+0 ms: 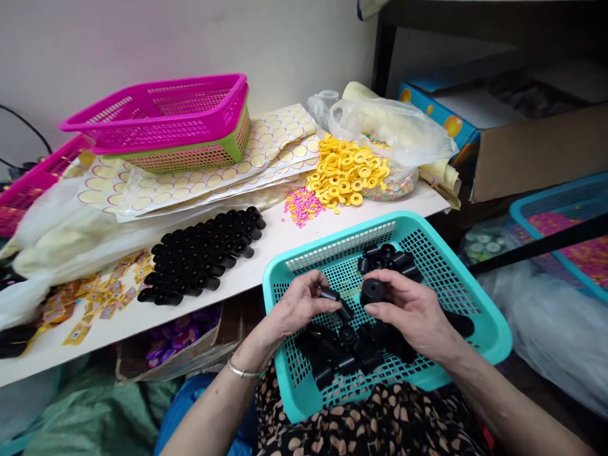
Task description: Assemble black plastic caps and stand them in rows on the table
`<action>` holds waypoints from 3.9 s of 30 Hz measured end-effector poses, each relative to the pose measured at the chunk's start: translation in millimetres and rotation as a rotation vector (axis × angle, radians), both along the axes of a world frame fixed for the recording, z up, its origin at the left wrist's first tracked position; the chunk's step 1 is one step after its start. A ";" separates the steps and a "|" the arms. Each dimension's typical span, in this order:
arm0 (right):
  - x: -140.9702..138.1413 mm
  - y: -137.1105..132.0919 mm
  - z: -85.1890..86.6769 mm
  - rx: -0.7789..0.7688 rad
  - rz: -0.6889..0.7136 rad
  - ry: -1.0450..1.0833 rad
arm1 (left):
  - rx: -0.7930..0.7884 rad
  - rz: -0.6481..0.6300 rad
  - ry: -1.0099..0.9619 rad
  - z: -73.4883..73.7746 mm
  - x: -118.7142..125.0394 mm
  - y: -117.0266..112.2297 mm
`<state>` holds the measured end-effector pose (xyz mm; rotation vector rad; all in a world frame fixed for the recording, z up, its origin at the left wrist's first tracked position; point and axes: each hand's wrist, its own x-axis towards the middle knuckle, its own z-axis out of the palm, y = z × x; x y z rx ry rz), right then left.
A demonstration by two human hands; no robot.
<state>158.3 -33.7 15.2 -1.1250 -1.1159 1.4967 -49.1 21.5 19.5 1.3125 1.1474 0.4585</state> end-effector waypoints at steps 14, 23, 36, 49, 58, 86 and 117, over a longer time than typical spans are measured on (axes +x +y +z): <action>-24.2 -1.6 -3.1 0.033 -0.335 0.411 | -0.541 0.381 -0.657 4.5 28.9 -21.4; -23.3 -7.3 -13.6 0.215 -0.299 0.262 | -0.410 0.439 -0.572 7.8 32.4 -19.0; -30.3 -6.3 -8.3 0.050 -0.426 0.369 | -0.337 0.397 -0.514 13.8 32.4 -21.5; -29.8 -4.6 -15.7 0.263 -0.441 0.213 | -0.268 0.365 -0.474 13.4 29.7 -18.3; -36.7 -7.7 -14.1 0.364 -0.413 -0.048 | -0.175 0.250 -0.435 13.9 33.4 -19.8; -29.5 45.2 -15.4 0.332 0.608 -1.249 | 0.700 0.554 1.228 -25.9 -97.8 38.5; 29.2 -25.4 -24.1 -0.238 -0.278 0.616 | 0.425 -0.893 0.681 -13.4 51.0 -13.3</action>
